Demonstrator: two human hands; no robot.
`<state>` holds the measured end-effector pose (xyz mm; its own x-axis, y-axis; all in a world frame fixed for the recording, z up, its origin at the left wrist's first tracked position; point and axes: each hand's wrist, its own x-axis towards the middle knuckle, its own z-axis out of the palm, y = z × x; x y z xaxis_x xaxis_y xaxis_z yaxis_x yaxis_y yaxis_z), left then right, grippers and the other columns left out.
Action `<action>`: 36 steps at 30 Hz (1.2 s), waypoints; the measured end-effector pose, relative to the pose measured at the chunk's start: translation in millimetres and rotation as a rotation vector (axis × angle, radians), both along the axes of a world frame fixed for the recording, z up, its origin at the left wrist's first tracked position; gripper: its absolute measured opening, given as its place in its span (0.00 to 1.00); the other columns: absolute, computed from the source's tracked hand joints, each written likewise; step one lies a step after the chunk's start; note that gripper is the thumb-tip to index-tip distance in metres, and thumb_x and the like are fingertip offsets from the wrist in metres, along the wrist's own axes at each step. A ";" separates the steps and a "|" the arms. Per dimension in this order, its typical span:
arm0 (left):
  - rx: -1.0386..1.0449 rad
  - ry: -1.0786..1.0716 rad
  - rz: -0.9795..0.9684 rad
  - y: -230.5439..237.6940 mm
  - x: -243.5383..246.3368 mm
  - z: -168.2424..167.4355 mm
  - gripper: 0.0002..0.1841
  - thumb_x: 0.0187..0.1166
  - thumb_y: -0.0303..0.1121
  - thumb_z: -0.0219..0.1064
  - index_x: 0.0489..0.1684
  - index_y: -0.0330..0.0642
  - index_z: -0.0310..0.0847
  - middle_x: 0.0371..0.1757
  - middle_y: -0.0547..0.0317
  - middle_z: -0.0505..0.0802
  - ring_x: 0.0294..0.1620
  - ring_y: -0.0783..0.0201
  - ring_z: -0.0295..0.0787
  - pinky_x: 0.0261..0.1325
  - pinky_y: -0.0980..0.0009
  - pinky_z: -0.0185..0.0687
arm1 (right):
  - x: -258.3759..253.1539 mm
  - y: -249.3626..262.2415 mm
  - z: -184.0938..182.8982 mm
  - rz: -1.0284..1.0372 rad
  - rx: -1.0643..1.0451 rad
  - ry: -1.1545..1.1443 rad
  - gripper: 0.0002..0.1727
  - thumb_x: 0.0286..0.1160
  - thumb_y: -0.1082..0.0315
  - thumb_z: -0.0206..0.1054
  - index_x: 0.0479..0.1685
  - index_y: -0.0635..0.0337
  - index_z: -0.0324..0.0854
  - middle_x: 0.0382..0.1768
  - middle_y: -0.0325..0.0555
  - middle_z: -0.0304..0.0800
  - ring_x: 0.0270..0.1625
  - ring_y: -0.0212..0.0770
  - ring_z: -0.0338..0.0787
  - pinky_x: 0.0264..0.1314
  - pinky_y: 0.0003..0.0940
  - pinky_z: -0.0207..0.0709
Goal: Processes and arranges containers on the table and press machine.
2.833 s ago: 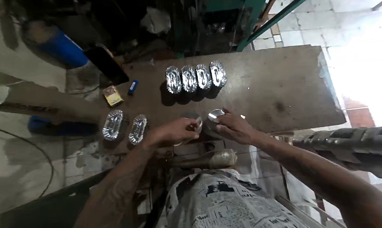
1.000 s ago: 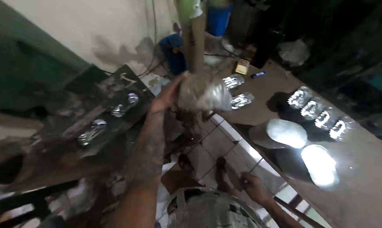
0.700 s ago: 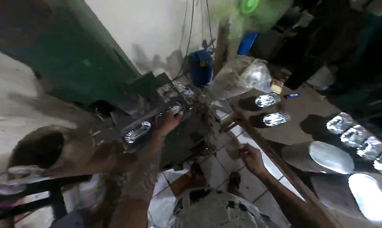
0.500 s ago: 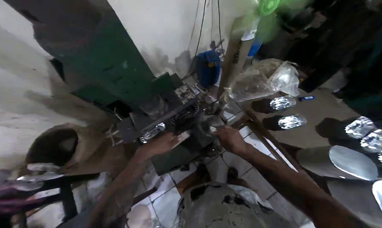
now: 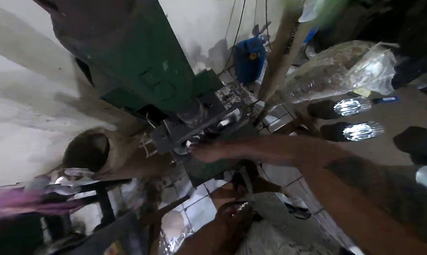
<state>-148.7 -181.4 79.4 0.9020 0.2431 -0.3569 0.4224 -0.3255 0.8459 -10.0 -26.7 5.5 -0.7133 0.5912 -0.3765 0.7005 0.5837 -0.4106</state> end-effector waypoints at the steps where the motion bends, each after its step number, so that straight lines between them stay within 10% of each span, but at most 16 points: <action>1: -0.043 -0.052 0.083 -7.4 1.1 -3.7 0.26 0.81 0.30 0.65 0.78 0.28 0.71 0.66 0.36 0.87 0.67 0.49 0.86 0.75 0.56 0.78 | 18.3 -1.0 18.8 0.092 -0.031 -0.116 0.26 0.79 0.68 0.68 0.74 0.70 0.76 0.78 0.62 0.75 0.84 0.63 0.69 0.86 0.66 0.58; 4: -0.021 -0.152 0.148 -19.9 12.5 -7.3 0.17 0.75 0.28 0.67 0.57 0.24 0.83 0.49 0.37 0.92 0.53 0.50 0.90 0.64 0.56 0.83 | 101.5 1.3 104.1 0.125 -0.199 -0.256 0.24 0.85 0.58 0.66 0.75 0.58 0.81 0.66 0.58 0.87 0.71 0.61 0.83 0.72 0.66 0.72; 6: -0.046 0.294 -0.106 -8.2 48.4 50.0 0.16 0.87 0.27 0.55 0.52 0.21 0.85 0.50 0.30 0.91 0.58 0.42 0.88 0.69 0.51 0.75 | 207.3 45.0 107.8 0.073 -0.047 0.140 0.22 0.83 0.55 0.67 0.58 0.67 0.86 0.45 0.57 0.91 0.46 0.51 0.90 0.47 0.51 0.83; 8: -0.154 0.510 -0.298 -3.3 76.4 52.2 0.19 0.93 0.30 0.50 0.55 0.20 0.84 0.51 0.29 0.90 0.56 0.41 0.88 0.66 0.49 0.77 | 291.8 75.2 135.3 -0.275 -0.023 0.213 0.24 0.85 0.55 0.64 0.68 0.65 0.80 0.54 0.58 0.89 0.55 0.49 0.89 0.60 0.50 0.81; 10: -0.304 0.284 -0.308 -11.8 72.2 -14.5 0.16 0.86 0.37 0.59 0.39 0.31 0.84 0.28 0.53 0.86 0.28 0.65 0.82 0.35 0.66 0.80 | 334.1 48.3 159.9 -0.655 0.021 0.243 0.26 0.83 0.52 0.66 0.74 0.57 0.79 0.63 0.55 0.88 0.64 0.48 0.88 0.72 0.52 0.76; 13: -0.395 0.335 -0.404 -31.5 125.6 -43.1 0.17 0.81 0.38 0.68 0.56 0.32 0.85 0.42 0.49 0.91 0.40 0.62 0.86 0.52 0.58 0.84 | 329.2 -69.6 167.9 -0.717 0.036 0.196 0.28 0.85 0.47 0.63 0.75 0.55 0.76 0.60 0.52 0.87 0.61 0.47 0.87 0.67 0.53 0.78; 17: -0.271 0.060 -0.507 -51.7 201.0 -57.0 0.14 0.80 0.32 0.66 0.51 0.27 0.87 0.49 0.43 0.91 0.49 0.57 0.88 0.59 0.59 0.84 | 343.2 -283.8 91.1 -0.840 -0.093 0.349 0.40 0.66 0.53 0.81 0.80 0.58 0.75 0.68 0.59 0.84 0.67 0.56 0.85 0.72 0.59 0.77; 20: -0.027 0.156 -0.365 -39.1 301.4 -27.7 0.21 0.86 0.31 0.59 0.75 0.30 0.74 0.71 0.39 0.84 0.69 0.52 0.83 0.75 0.56 0.77 | 343.6 -408.6 9.6 -1.210 -0.369 0.263 0.46 0.71 0.54 0.79 0.89 0.58 0.62 0.84 0.64 0.66 0.85 0.66 0.67 0.84 0.67 0.62; 23: 0.269 0.216 -0.352 -21.1 404.5 -47.7 0.22 0.90 0.38 0.58 0.78 0.36 0.74 0.74 0.36 0.81 0.72 0.45 0.81 0.75 0.46 0.76 | 332.3 -490.3 -103.3 -1.561 -0.440 0.138 0.49 0.71 0.40 0.72 0.90 0.58 0.62 0.89 0.60 0.61 0.91 0.62 0.60 0.89 0.65 0.52; 30: 0.648 0.221 -0.634 21.2 580.0 -108.6 0.22 0.84 0.45 0.65 0.50 0.28 0.85 0.55 0.32 0.86 0.57 0.39 0.86 0.62 0.38 0.80 | 353.8 -516.4 -153.6 -1.618 -0.635 0.101 0.52 0.69 0.30 0.66 0.88 0.56 0.64 0.91 0.54 0.59 0.93 0.57 0.56 0.89 0.63 0.55; 36: 0.860 0.311 -0.716 21.7 580.9 -137.2 0.24 0.85 0.50 0.62 0.65 0.39 0.86 0.74 0.35 0.81 0.73 0.38 0.80 0.74 0.38 0.75 | 364.4 -523.6 -166.7 -1.740 -0.788 0.181 0.55 0.65 0.28 0.70 0.89 0.55 0.63 0.90 0.56 0.61 0.92 0.59 0.57 0.88 0.67 0.54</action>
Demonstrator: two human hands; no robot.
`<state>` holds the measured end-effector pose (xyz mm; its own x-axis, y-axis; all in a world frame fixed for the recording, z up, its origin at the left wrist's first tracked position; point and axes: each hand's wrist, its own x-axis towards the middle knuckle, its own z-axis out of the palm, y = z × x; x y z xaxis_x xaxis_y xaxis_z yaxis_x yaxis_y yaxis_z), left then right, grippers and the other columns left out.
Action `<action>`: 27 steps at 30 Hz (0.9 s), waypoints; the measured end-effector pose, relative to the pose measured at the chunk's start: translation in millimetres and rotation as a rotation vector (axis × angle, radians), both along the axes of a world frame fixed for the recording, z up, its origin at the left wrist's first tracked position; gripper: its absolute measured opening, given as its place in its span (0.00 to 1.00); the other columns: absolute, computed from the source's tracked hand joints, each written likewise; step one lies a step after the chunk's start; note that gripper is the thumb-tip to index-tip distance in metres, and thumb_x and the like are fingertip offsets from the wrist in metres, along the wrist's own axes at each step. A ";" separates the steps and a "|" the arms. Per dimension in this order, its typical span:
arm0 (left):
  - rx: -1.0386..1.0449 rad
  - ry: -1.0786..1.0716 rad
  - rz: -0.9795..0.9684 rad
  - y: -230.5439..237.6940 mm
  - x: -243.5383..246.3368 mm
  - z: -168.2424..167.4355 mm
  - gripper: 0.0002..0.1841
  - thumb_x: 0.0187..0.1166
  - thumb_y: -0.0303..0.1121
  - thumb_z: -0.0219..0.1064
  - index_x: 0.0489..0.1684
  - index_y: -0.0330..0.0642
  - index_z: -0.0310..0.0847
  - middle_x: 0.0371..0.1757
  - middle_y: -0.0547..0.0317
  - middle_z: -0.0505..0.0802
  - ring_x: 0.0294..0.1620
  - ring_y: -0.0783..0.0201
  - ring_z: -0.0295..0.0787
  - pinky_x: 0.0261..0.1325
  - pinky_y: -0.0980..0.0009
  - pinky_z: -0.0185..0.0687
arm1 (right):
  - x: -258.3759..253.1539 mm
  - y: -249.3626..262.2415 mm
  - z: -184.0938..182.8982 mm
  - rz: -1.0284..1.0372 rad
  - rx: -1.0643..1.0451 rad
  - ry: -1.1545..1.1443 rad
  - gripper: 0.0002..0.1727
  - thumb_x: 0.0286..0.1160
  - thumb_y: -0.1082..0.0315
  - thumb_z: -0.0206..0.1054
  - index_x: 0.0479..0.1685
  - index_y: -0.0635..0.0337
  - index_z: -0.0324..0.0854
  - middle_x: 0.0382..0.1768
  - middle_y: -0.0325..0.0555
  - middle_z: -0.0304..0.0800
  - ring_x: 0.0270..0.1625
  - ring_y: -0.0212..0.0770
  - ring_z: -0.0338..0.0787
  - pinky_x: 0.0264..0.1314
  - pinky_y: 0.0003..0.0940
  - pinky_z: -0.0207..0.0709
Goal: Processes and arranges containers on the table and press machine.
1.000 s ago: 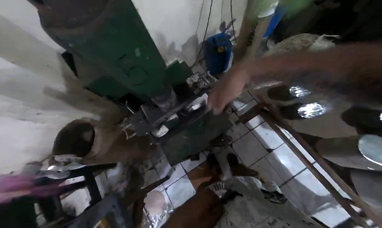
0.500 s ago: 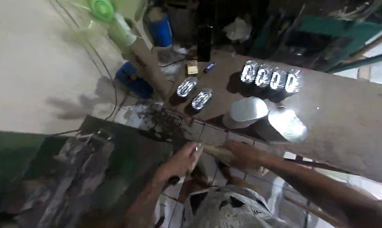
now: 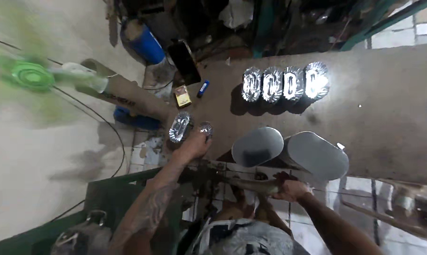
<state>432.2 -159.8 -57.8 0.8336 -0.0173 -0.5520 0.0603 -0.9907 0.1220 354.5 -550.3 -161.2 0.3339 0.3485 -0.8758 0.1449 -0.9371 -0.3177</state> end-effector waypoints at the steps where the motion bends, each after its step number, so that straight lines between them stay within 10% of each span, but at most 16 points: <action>1: 0.072 -0.005 -0.031 -2.9 -2.7 1.9 0.26 0.83 0.52 0.62 0.66 0.40 0.85 0.74 0.35 0.81 0.73 0.36 0.79 0.76 0.34 0.69 | -1.8 -1.0 -1.9 -0.004 -0.005 -0.013 0.56 0.63 0.27 0.70 0.89 0.54 0.63 0.89 0.55 0.62 0.92 0.59 0.59 0.88 0.67 0.56; 3: 0.172 -0.018 -0.066 5.1 0.7 7.7 0.29 0.78 0.57 0.66 0.70 0.48 0.85 0.72 0.37 0.84 0.66 0.35 0.83 0.74 0.23 0.59 | -0.8 1.6 2.8 0.009 -0.011 -0.038 0.57 0.63 0.26 0.69 0.89 0.54 0.63 0.89 0.55 0.63 0.91 0.59 0.60 0.87 0.66 0.57; 8: -0.067 -0.091 -0.144 89.8 36.8 -6.0 0.20 0.73 0.44 0.75 0.58 0.43 0.89 0.62 0.36 0.88 0.65 0.37 0.84 0.64 0.35 0.80 | -16.1 14.5 35.6 -0.069 -0.009 -0.132 0.57 0.58 0.29 0.76 0.89 0.52 0.64 0.86 0.56 0.68 0.88 0.61 0.66 0.85 0.66 0.61; 12: -0.040 -0.081 -0.233 119.0 64.0 -5.2 0.23 0.73 0.46 0.76 0.64 0.45 0.87 0.74 0.32 0.79 0.69 0.36 0.82 0.66 0.35 0.80 | -37.2 28.4 74.9 -0.371 0.023 -0.106 0.40 0.79 0.49 0.70 0.88 0.57 0.66 0.87 0.59 0.65 0.91 0.62 0.58 0.92 0.59 0.49; 16: -0.035 -0.136 -0.211 100.2 49.6 17.3 0.31 0.72 0.51 0.77 0.68 0.39 0.84 0.72 0.27 0.80 0.71 0.29 0.79 0.70 0.28 0.72 | -58.5 28.3 153.4 -0.763 0.499 -0.098 0.31 0.83 0.58 0.67 0.81 0.66 0.71 0.78 0.63 0.76 0.79 0.54 0.78 0.84 0.49 0.69; 19: -0.092 -0.306 -0.197 88.8 28.2 31.6 0.31 0.70 0.55 0.78 0.65 0.40 0.86 0.65 0.30 0.86 0.69 0.28 0.80 0.72 0.27 0.68 | -54.1 15.4 203.8 -0.741 0.797 -0.680 0.24 0.83 0.57 0.64 0.67 0.68 0.82 0.60 0.54 0.90 0.63 0.41 0.89 0.71 0.40 0.81; 22: -0.154 -0.367 -0.143 65.5 4.8 51.5 0.32 0.74 0.53 0.75 0.68 0.37 0.83 0.69 0.25 0.82 0.70 0.24 0.77 0.70 0.25 0.67 | -12.8 -17.2 205.5 -0.509 0.754 -1.271 0.24 0.82 0.54 0.62 0.54 0.69 0.88 0.51 0.57 0.93 0.57 0.51 0.91 0.66 0.52 0.81; 24: -0.217 -0.440 -0.035 49.1 -1.5 72.0 0.30 0.76 0.51 0.74 0.68 0.35 0.83 0.68 0.23 0.83 0.70 0.24 0.76 0.71 0.26 0.67 | 32.1 -23.1 223.3 -0.518 0.755 -1.167 0.24 0.81 0.55 0.67 0.60 0.70 0.86 0.55 0.59 0.92 0.62 0.51 0.90 0.76 0.53 0.76; 27: -0.272 -0.855 0.179 77.2 15.2 133.6 0.24 0.84 0.43 0.68 0.64 0.28 0.83 0.63 0.25 0.86 0.66 0.29 0.83 0.69 0.31 0.74 | 167.5 67.7 248.6 -0.440 0.993 -1.210 0.21 0.84 0.58 0.61 0.60 0.68 0.86 0.53 0.58 0.91 0.58 0.48 0.89 0.66 0.46 0.81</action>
